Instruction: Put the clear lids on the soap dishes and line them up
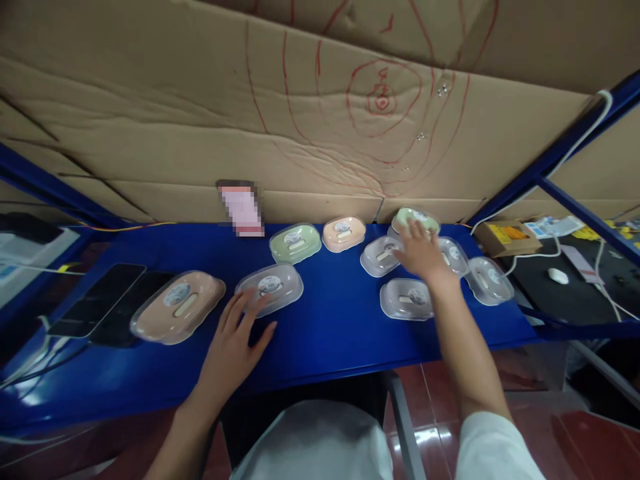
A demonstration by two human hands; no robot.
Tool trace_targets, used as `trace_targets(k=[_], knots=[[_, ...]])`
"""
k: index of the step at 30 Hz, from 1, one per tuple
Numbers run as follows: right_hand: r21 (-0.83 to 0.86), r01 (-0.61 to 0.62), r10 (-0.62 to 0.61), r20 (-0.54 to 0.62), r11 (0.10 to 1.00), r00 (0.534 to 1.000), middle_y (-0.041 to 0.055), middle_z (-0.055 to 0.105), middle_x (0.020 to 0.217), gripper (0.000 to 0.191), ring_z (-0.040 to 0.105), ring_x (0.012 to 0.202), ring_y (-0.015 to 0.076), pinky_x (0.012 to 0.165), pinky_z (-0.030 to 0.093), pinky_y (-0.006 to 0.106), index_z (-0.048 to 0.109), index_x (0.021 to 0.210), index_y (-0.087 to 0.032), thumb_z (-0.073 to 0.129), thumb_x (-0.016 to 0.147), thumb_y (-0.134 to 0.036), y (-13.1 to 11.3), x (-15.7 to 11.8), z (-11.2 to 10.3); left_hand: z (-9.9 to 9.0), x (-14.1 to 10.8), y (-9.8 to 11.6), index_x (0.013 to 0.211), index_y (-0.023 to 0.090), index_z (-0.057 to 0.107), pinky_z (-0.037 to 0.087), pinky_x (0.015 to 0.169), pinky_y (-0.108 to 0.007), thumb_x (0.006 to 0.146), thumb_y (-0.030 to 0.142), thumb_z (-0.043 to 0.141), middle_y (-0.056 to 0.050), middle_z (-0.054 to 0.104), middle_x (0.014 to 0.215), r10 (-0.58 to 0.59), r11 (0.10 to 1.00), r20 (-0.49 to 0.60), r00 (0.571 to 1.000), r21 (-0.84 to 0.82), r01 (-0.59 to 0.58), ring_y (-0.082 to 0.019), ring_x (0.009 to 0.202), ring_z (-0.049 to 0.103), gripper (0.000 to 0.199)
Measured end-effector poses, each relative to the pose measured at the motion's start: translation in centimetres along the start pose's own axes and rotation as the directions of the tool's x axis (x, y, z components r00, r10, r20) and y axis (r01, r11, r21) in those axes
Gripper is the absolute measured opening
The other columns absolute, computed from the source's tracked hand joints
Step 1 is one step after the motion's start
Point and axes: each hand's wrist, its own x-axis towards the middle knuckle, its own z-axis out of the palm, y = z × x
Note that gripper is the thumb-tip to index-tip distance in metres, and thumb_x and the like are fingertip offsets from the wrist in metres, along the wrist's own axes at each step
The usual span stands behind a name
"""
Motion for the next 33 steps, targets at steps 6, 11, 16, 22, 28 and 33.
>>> trace_targets(k=[6,11,16,22,28,33], knots=[[0.080,-0.011,0.014,-0.032,0.997,0.999,0.0261,0.060,0.151,0.065,0.051,0.147,0.0422,0.119,0.040,0.060,0.057,0.153,-0.010,0.059,0.104,-0.053,7.4,2.9,0.3,1.1,3.4,-0.2,0.153,0.024,0.049,0.044,0.125,-0.057,0.108,0.030,0.054,-0.013,0.047,0.167,0.139,0.988,0.149,0.979,-0.087,-0.127,-0.034,0.159,0.039,0.046],[0.117,0.174,-0.164,-0.095,0.978,0.982,0.0186,0.056,0.158,0.061,0.050,0.149,0.0364,0.123,0.040,0.057,0.055,0.156,-0.018,0.062,0.105,-0.050,2.9,0.7,0.4,1.6,5.8,0.2,0.152,0.022,0.054,0.046,0.123,-0.056,0.107,0.033,0.053,-0.013,0.047,0.167,0.177,0.984,0.202,0.963,-0.050,-0.170,-0.035,0.158,0.040,0.046],[0.122,0.386,-0.380,-0.069,0.915,0.923,0.0136,0.049,0.166,0.046,0.037,0.158,0.0349,0.126,0.033,0.062,0.059,0.153,-0.023,0.051,0.110,-0.039,-2.6,1.1,0.8,1.9,7.9,2.1,0.144,0.026,0.064,0.053,0.110,-0.055,0.106,0.028,0.054,-0.014,0.061,0.152,0.247,0.965,0.265,0.932,0.025,-0.262,-0.036,0.140,0.056,0.039],[0.135,0.190,-0.182,-0.069,0.972,0.981,0.0160,0.045,0.169,0.051,0.037,0.159,0.0386,0.124,0.030,0.070,0.053,0.158,-0.024,0.051,0.107,-0.032,-0.6,1.8,0.5,1.6,8.9,2.9,0.149,0.029,0.060,0.052,0.110,-0.052,0.108,0.028,0.052,-0.014,0.062,0.149,0.312,0.940,0.307,0.899,0.037,-0.338,-0.033,0.136,0.060,0.042],[0.252,0.070,-0.042,-0.112,0.965,0.993,0.0154,0.070,0.143,0.046,0.066,0.135,0.0320,0.115,0.050,0.055,0.062,0.148,-0.024,0.045,0.111,-0.045,2.7,-8.3,-2.0,-3.3,2.7,-0.6,0.163,0.037,0.041,0.046,0.119,-0.061,0.105,0.029,0.060,-0.013,0.049,0.162,0.100,0.989,0.014,0.995,0.112,-0.100,-0.038,0.145,0.054,0.062],[0.247,0.023,-0.042,0.070,0.969,0.997,0.0083,0.036,0.175,0.069,0.033,0.161,0.0398,0.122,0.039,0.068,0.037,0.167,-0.039,0.058,0.104,-0.059,0.7,-18.4,0.2,-6.8,-2.2,-4.7,0.165,0.038,0.042,0.040,0.115,-0.080,0.099,0.038,0.071,-0.015,0.041,0.170,-0.212,0.928,-0.233,0.949,0.256,0.270,-0.052,0.150,0.044,0.072]])
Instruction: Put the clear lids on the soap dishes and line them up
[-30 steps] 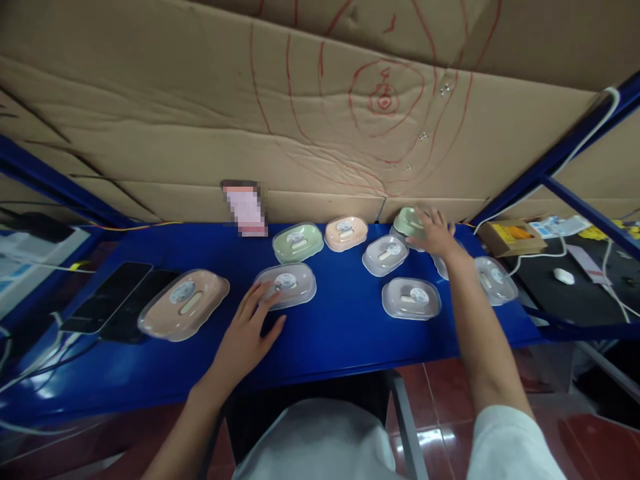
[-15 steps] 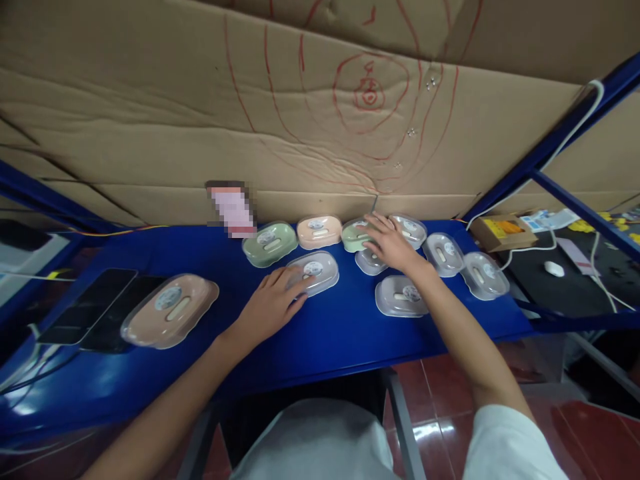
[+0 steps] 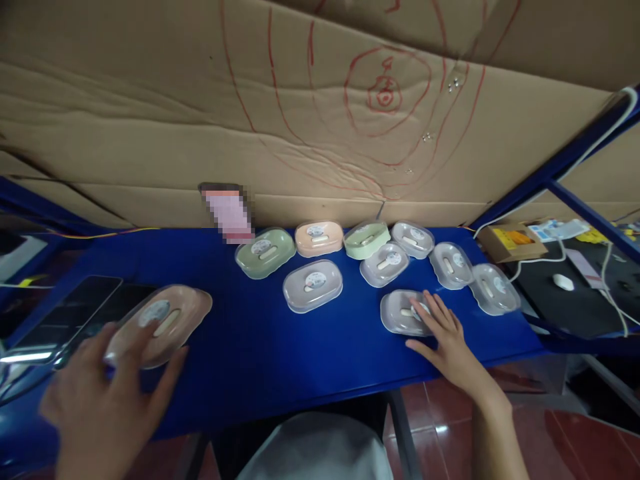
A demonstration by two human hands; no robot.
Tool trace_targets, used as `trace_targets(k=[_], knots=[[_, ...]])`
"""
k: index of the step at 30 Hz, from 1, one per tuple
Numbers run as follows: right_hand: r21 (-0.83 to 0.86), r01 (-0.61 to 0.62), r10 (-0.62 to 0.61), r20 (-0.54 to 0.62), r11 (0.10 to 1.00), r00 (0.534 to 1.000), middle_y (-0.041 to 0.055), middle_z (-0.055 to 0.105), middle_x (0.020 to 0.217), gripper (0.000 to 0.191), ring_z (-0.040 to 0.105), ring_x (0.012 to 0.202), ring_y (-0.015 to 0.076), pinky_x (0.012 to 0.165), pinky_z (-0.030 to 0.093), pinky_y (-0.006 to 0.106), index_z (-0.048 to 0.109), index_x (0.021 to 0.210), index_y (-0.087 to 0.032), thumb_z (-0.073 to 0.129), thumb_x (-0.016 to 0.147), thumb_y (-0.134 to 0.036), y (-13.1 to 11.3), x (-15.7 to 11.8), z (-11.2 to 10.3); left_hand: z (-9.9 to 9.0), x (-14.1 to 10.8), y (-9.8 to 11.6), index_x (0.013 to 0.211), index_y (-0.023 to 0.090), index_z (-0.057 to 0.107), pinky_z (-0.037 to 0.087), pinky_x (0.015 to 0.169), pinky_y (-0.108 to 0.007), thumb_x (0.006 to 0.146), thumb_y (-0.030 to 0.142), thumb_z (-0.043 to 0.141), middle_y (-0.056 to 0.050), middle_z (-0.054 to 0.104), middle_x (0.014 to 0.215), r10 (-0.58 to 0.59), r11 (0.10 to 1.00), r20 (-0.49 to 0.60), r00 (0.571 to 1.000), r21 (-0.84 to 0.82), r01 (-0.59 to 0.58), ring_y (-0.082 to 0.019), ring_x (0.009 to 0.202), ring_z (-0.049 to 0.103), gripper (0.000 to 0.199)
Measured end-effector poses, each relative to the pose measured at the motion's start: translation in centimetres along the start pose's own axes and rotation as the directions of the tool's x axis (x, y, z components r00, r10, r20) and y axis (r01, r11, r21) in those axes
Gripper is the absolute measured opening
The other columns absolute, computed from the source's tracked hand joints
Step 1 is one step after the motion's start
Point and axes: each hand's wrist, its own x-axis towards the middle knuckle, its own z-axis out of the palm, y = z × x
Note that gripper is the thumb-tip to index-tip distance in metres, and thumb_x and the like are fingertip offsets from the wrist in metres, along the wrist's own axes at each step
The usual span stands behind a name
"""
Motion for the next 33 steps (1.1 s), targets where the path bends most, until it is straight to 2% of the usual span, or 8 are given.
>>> trace_targets(k=[3,7,12,16,20,23,28,33], knots=[[0.020,-0.020,0.020,-0.045,1.000,0.999,0.0080,0.039,0.173,0.070,0.035,0.160,0.0381,0.123,0.040,0.064,0.038,0.167,-0.040,0.061,0.103,-0.057,0.6,-1.7,1.5,-0.1,-0.2,-2.1,0.158,0.032,0.052,0.045,0.112,-0.077,0.103,0.045,0.063,-0.017,0.054,0.157,-0.052,0.999,0.047,0.998,-0.014,0.053,-0.050,0.142,0.054,0.058],[0.027,-0.047,0.048,-0.042,0.999,0.998,0.0097,0.057,0.160,0.060,0.052,0.148,0.0368,0.118,0.044,0.061,0.050,0.160,-0.037,0.059,0.104,-0.055,1.6,0.7,1.9,1.4,1.1,-2.9,0.135,0.028,0.068,0.052,0.110,-0.063,0.102,0.053,0.062,-0.012,0.068,0.133,0.013,0.996,0.067,0.998,-0.090,-0.007,-0.039,0.123,0.066,0.042],[-0.097,-0.161,0.119,-0.343,0.982,0.932,0.0144,0.058,0.157,0.046,0.055,0.144,0.0412,0.113,0.042,0.066,0.063,0.148,-0.031,0.050,0.107,-0.049,-0.9,4.0,2.2,3.5,3.3,-1.3,0.136,0.023,0.067,0.054,0.106,-0.055,0.105,0.051,0.056,-0.016,0.067,0.133,0.018,0.978,0.143,0.990,-0.207,0.012,-0.035,0.122,0.066,0.043],[-0.055,-0.057,0.042,-0.253,0.997,0.966,0.0120,0.072,0.135,0.043,0.067,0.125,0.0365,0.104,0.049,0.056,0.067,0.141,-0.033,0.056,0.105,-0.053,-3.3,2.0,2.6,3.3,2.5,1.8,0.135,0.023,0.067,0.053,0.104,-0.053,0.106,0.035,0.058,-0.017,0.066,0.135,0.045,0.992,0.016,0.999,-0.121,-0.043,-0.035,0.124,0.066,0.032],[-0.074,0.026,-0.039,-0.174,0.997,0.984,0.0093,0.074,0.135,0.045,0.070,0.122,0.0352,0.110,0.045,0.058,0.064,0.144,-0.034,0.059,0.105,-0.057,-4.3,-0.5,3.4,3.6,0.5,5.1,0.136,0.024,0.065,0.052,0.097,-0.047,0.103,0.036,0.065,-0.014,0.072,0.132,0.251,0.960,0.105,0.962,-0.152,-0.234,-0.033,0.118,0.070,0.035],[-0.037,0.075,-0.080,-0.173,0.996,0.982,0.0081,0.077,0.132,0.039,0.073,0.120,0.0319,0.109,0.045,0.054,0.064,0.144,-0.032,0.058,0.108,-0.047,-6.0,-0.1,3.8,4.5,0.0,6.6,0.134,0.025,0.066,0.046,0.102,-0.050,0.105,0.035,0.064,-0.011,0.076,0.131,0.274,0.959,0.156,0.949,-0.121,-0.257,-0.034,0.119,0.071,0.031],[0.060,0.282,-0.274,-0.118,0.957,0.954,0.0049,0.075,0.138,0.042,0.068,0.129,0.0274,0.119,0.037,0.053,0.057,0.152,-0.032,0.060,0.109,-0.033,-11.3,2.4,5.0,4.5,0.0,6.7,0.129,0.022,0.067,0.041,0.106,-0.052,0.106,0.026,0.058,-0.008,0.081,0.116,0.240,0.964,0.150,0.959,-0.157,-0.217,-0.031,0.111,0.073,0.025],[0.025,0.335,-0.317,-0.266,0.942,0.910,0.0034,0.077,0.134,0.055,0.067,0.129,0.0267,0.123,0.028,0.054,0.050,0.158,-0.036,0.055,0.108,-0.015,-13.2,4.9,5.2,3.5,-0.8,5.1,0.134,0.020,0.064,0.042,0.110,-0.052,0.105,0.019,0.058,-0.012,0.079,0.126,0.179,0.973,0.032,0.983,-0.151,-0.172,-0.032,0.122,0.071,0.030]])
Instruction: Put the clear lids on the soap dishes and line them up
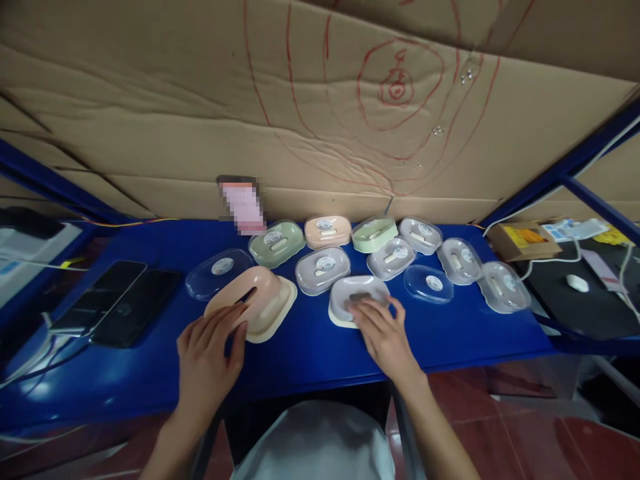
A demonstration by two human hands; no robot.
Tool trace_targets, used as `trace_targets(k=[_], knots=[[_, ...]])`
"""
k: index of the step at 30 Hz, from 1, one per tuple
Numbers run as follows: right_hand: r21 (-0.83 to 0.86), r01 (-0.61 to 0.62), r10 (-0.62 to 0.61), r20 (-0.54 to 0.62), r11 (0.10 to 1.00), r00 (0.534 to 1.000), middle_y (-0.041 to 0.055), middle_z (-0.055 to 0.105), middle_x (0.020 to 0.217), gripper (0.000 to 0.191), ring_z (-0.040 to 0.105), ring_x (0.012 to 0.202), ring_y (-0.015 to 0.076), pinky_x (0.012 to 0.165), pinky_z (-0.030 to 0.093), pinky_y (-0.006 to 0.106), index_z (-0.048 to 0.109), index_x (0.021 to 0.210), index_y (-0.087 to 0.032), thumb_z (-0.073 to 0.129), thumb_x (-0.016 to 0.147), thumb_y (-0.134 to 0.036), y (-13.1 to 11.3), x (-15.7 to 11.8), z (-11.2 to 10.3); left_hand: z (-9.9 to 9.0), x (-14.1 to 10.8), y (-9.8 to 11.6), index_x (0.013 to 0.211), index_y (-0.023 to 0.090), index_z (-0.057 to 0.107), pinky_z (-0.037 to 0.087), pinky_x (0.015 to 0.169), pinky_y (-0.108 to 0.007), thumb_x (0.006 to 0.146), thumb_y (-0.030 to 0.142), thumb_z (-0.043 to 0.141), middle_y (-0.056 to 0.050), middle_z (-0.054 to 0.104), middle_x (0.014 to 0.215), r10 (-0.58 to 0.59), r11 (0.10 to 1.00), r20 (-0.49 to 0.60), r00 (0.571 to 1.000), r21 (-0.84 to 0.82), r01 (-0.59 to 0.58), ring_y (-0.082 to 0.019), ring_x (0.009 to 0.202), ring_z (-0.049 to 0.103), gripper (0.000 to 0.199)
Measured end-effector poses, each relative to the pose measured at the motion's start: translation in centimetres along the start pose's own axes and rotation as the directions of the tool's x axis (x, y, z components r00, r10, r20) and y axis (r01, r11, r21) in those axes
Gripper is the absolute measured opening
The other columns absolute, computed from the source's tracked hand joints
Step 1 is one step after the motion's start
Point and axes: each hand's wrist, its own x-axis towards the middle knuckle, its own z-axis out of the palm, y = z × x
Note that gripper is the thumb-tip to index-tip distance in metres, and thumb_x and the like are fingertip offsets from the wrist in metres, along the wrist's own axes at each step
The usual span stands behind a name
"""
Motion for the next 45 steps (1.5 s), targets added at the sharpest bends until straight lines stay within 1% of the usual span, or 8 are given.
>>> trace_targets(k=[7,10,14,18,23,30,37,45], knots=[[-0.178,-0.082,0.060,-0.125,0.981,0.990,0.0104,0.075,0.130,0.043,0.066,0.126,0.0277,0.119,0.033,0.053,0.061,0.146,-0.026,0.053,0.106,-0.011,2.0,6.6,-1.0,-0.3,1.0,-1.8,0.136,0.019,0.064,0.040,0.116,-0.056,0.102,0.014,0.060,-0.014,0.077,0.129,-0.011,0.995,-0.106,0.994,0.097,0.022,-0.034,0.125,0.071,0.035],[-0.136,0.063,-0.060,0.027,0.989,0.998,0.0134,0.065,0.148,0.042,0.057,0.141,0.0290,0.122,0.033,0.053,0.058,0.150,-0.025,0.056,0.108,-0.022,1.1,10.0,-0.5,-0.1,1.8,-1.7,0.132,0.020,0.065,0.037,0.119,-0.058,0.100,0.013,0.058,-0.014,0.077,0.129,0.004,0.992,-0.099,0.995,0.123,0.009,-0.035,0.124,0.070,0.033],[-0.056,0.276,-0.247,0.305,0.960,0.920,0.0149,0.040,0.172,0.069,0.034,0.160,0.0345,0.130,0.022,0.062,0.049,0.159,-0.025,0.076,0.096,-0.025,-0.5,13.6,1.5,0.5,4.8,-1.4,0.133,0.021,0.064,0.038,0.119,-0.056,0.101,0.020,0.060,-0.014,0.074,0.134,0.115,0.987,-0.025,0.993,0.114,-0.112,-0.034,0.126,0.068,0.033],[-0.046,0.244,-0.199,0.440,0.969,0.876,0.0171,0.056,0.160,0.075,0.049,0.152,0.0337,0.131,0.015,0.066,0.054,0.155,-0.023,0.077,0.087,-0.004,-0.7,16.3,2.8,2.3,10.2,-1.7,0.150,0.020,0.055,0.042,0.115,-0.057,0.103,0.035,0.063,-0.020,0.061,0.153,0.131,0.973,0.151,0.980,0.168,-0.156,-0.040,0.136,0.060,0.051],[0.140,0.137,-0.190,0.509,0.981,0.839,0.0077,0.063,0.155,0.065,0.057,0.145,0.0311,0.128,0.024,0.062,0.063,0.145,-0.033,0.083,0.087,-0.012,1.3,18.3,1.2,4.4,14.3,-2.3,0.150,0.020,0.056,0.055,0.098,-0.050,0.098,0.037,0.070,-0.020,0.065,0.145,0.083,0.981,0.318,0.944,0.141,-0.133,-0.040,0.128,0.064,0.056],[0.309,0.009,-0.188,0.554,0.951,0.811,0.0047,0.063,0.155,0.067,0.055,0.148,0.0338,0.123,0.039,0.051,0.063,0.149,-0.035,0.087,0.087,-0.032,4.6,19.3,0.0,4.1,13.2,-3.0,0.139,0.017,0.064,0.058,0.088,-0.046,0.108,0.041,0.053,-0.014,0.076,0.117,0.058,0.992,0.284,0.957,0.095,-0.088,-0.034,0.107,0.072,0.040],[0.430,-0.040,-0.199,0.495,0.902,0.846,0.0016,0.068,0.149,0.052,0.063,0.140,0.0283,0.116,0.048,0.041,0.069,0.142,-0.034,0.082,0.092,-0.040,6.9,20.0,0.4,4.3,12.3,-1.2,0.129,0.018,0.068,0.055,0.099,-0.046,0.106,0.014,0.042,-0.014,0.072,0.132,0.211,0.974,0.237,0.948,0.028,-0.224,-0.032,0.119,0.069,0.035],[0.445,-0.096,-0.163,0.508,0.890,0.846,0.0059,0.074,0.139,0.050,0.070,0.127,0.0290,0.111,0.052,0.042,0.073,0.136,-0.027,0.083,0.090,-0.045,6.7,19.9,0.1,6.3,10.1,2.2,0.148,0.015,0.059,0.051,0.110,-0.054,0.106,0.028,0.055,-0.023,0.056,0.157,0.207,0.970,0.365,0.908,0.046,-0.240,-0.040,0.138,0.060,0.044]])
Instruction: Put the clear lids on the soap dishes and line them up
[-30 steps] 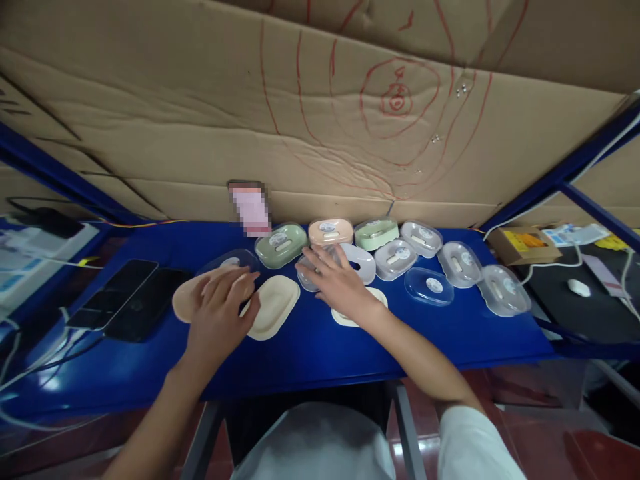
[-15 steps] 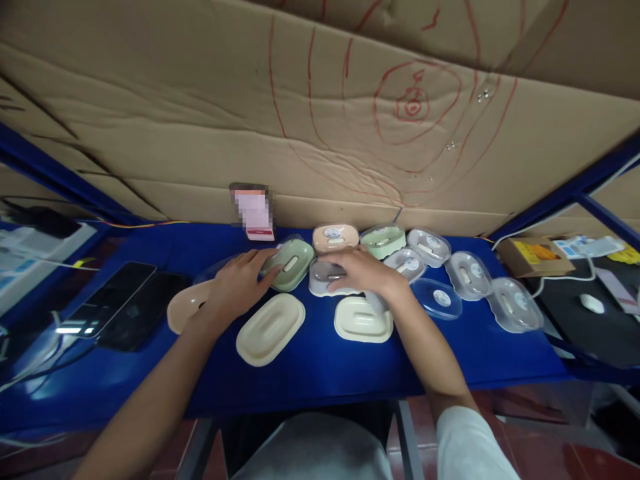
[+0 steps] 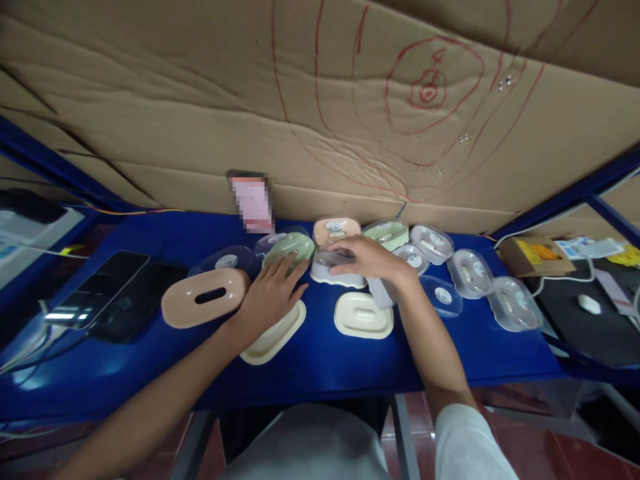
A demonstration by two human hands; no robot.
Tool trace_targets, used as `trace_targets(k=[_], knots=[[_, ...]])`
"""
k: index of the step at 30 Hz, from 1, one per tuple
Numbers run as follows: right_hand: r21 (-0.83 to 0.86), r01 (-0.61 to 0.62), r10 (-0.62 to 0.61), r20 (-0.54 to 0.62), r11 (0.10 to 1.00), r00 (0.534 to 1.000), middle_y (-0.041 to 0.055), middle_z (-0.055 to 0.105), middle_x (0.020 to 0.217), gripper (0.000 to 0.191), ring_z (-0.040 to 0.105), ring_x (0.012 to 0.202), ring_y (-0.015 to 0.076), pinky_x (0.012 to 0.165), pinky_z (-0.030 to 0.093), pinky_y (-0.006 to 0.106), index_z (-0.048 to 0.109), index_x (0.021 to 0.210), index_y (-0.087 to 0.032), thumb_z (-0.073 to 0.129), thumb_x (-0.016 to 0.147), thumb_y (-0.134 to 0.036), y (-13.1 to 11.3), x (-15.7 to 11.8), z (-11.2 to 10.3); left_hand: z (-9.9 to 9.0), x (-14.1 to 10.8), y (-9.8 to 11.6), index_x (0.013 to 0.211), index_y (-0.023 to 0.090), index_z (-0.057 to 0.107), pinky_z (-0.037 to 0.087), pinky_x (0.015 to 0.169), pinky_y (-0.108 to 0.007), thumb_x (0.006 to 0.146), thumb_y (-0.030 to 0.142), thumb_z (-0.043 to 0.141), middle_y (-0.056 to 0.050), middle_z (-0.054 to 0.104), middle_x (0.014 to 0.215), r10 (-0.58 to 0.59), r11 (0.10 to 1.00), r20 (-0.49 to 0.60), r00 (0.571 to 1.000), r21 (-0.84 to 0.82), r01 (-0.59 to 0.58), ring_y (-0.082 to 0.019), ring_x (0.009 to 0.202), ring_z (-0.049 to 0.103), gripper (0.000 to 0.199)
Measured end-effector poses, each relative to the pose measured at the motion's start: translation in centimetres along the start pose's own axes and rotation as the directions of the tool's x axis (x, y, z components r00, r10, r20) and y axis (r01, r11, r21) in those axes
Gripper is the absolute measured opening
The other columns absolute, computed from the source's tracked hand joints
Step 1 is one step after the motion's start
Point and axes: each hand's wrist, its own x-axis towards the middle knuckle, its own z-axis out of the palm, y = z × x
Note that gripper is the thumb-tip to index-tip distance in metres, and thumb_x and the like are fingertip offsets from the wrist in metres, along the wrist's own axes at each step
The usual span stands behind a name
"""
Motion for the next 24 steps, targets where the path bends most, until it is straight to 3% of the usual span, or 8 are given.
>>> trace_targets(k=[5,12,18,24], knots=[[-0.047,-0.050,0.049,-0.029,0.998,0.998,0.0045,0.075,0.138,0.040,0.071,0.127,0.0291,0.111,0.052,0.042,0.072,0.138,-0.030,0.071,0.100,-0.043,-1.0,-0.5,-0.5,0.5,0.2,-0.2,0.150,0.016,0.057,0.048,0.107,-0.059,0.106,0.031,0.052,-0.022,0.063,0.151,-0.149,0.989,-0.014,0.989,-0.025,0.149,-0.042,0.130,0.065,0.047],[-0.130,0.022,-0.022,0.000,0.991,1.000,0.0085,0.073,0.136,0.050,0.065,0.129,0.0313,0.108,0.051,0.044,0.072,0.129,-0.025,0.087,0.085,-0.043,-1.2,0.2,1.2,0.7,0.5,-0.7,0.139,0.020,0.063,0.050,0.098,-0.053,0.104,0.024,0.052,-0.018,0.070,0.141,-0.143,0.987,-0.034,0.989,-0.073,0.140,-0.038,0.126,0.066,0.036],[-0.077,0.097,-0.093,0.053,0.992,0.994,0.0069,0.070,0.144,0.041,0.062,0.136,0.0285,0.116,0.046,0.043,0.070,0.135,-0.027,0.074,0.097,-0.041,-1.2,0.2,1.0,0.4,0.6,-0.6,0.134,0.019,0.062,0.049,0.096,-0.048,0.104,0.021,0.049,-0.015,0.076,0.129,-0.149,0.981,-0.056,0.987,-0.137,0.140,-0.034,0.115,0.072,0.033],[-0.074,0.044,-0.041,0.033,0.996,0.999,0.0080,0.070,0.138,0.044,0.063,0.132,0.0294,0.112,0.048,0.042,0.070,0.131,-0.025,0.079,0.093,-0.047,-1.1,0.2,1.0,-0.3,0.5,-0.5,0.141,0.018,0.058,0.050,0.097,-0.048,0.105,0.017,0.041,-0.014,0.078,0.122,-0.162,0.976,-0.090,0.983,-0.163,0.146,-0.033,0.113,0.073,0.040]])
